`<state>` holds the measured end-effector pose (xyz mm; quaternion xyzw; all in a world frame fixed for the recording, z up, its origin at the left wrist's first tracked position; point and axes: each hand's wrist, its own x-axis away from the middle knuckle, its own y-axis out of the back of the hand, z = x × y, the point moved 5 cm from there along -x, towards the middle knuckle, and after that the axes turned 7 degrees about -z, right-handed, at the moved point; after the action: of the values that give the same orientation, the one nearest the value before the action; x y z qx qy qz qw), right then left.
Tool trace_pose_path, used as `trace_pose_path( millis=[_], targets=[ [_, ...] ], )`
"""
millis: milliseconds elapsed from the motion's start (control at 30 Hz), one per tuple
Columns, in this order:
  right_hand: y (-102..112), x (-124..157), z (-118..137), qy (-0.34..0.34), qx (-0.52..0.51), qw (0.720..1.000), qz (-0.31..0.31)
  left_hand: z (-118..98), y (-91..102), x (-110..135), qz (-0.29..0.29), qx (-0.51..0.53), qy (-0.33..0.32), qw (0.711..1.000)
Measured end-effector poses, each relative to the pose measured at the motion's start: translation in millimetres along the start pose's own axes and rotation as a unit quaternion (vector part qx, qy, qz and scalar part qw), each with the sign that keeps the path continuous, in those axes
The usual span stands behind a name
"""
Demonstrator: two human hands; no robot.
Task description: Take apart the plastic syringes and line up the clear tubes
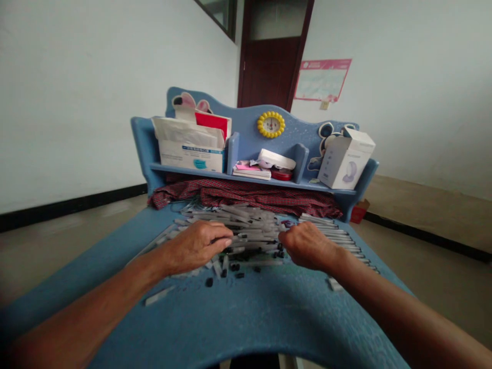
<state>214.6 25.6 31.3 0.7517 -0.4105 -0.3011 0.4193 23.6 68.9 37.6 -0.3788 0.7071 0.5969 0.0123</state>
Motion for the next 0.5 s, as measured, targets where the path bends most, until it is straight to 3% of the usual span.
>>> trace_pose_path(
  millis=[500],
  targets=[
    [5.5, 2.9, 3.8, -0.004, 0.008, 1.0, -0.006, -2.9, -10.6, 1.8, 0.035, -0.011, -0.01, 0.999]
  ],
)
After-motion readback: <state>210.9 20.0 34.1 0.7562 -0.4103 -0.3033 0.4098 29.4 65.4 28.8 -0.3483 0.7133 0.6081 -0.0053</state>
